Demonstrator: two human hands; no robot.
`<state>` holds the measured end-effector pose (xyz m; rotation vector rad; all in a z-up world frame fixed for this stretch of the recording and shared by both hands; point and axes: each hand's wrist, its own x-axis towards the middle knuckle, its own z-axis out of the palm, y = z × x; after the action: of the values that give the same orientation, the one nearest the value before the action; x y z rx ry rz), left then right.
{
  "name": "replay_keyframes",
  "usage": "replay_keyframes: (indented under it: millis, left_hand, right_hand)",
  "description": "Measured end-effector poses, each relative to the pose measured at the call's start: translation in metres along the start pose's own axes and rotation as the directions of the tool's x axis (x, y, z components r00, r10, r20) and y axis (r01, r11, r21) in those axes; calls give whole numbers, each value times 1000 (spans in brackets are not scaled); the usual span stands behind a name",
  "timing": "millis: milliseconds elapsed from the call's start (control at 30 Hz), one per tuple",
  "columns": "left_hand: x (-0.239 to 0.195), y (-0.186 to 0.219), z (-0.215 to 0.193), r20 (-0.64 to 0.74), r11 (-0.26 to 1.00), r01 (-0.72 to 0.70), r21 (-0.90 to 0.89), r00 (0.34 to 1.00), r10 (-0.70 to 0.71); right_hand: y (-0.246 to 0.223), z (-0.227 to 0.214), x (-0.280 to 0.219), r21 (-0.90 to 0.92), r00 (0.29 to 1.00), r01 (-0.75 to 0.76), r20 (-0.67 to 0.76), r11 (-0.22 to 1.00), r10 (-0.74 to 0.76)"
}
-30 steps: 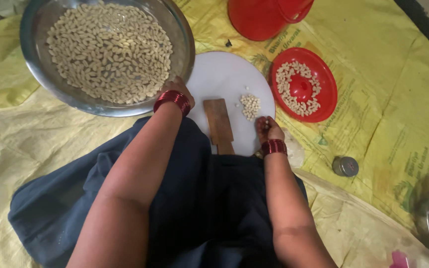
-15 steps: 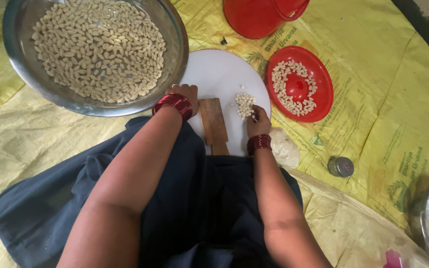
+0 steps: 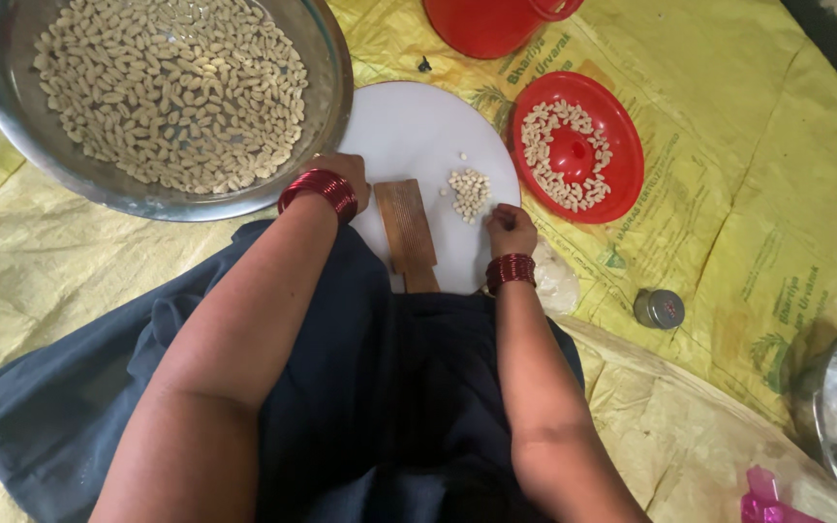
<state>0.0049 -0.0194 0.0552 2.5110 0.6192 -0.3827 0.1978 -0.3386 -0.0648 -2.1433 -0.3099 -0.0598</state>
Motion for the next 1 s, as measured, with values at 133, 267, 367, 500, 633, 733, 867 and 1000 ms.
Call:
replay_keyframes:
  millis: [133, 267, 367, 500, 633, 733, 867, 1000]
  left_hand:
    - [-13, 21, -18, -128, 987, 158, 9, 980, -155]
    - [-19, 60, -29, -18, 991, 86, -101, 996, -88]
    - [-18, 81, -25, -76, 996, 18, -91, 997, -25]
    - [-12, 68, -13, 130, 996, -2, -89, 991, 13]
    - [-1, 46, -13, 229, 1000, 30, 8, 973, -31]
    - [9, 36, -7, 251, 999, 44, 16, 967, -46]
    - [19, 38, 1, 274, 999, 39, 9, 961, -40]
    - [22, 42, 7, 288, 999, 38, 3, 957, -37]
  right_hand:
    - [-40, 4, -16, 162, 998, -43, 47, 986, 36]
    - [-77, 23, -49, -14, 854, 490, 207, 871, -477]
    - [-99, 41, -73, -83, 787, 579, 315, 811, -530]
    - [-113, 52, -84, -270, 744, 649, 421, 711, -519]
    - [-121, 55, -81, -209, 746, 644, 384, 736, -544]
    - [-121, 53, -81, -210, 750, 640, 379, 739, -542]
    - [-138, 38, -82, -259, 823, 514, 416, 817, -386]
    - [-171, 26, -96, -469, 841, 356, 538, 808, -59]
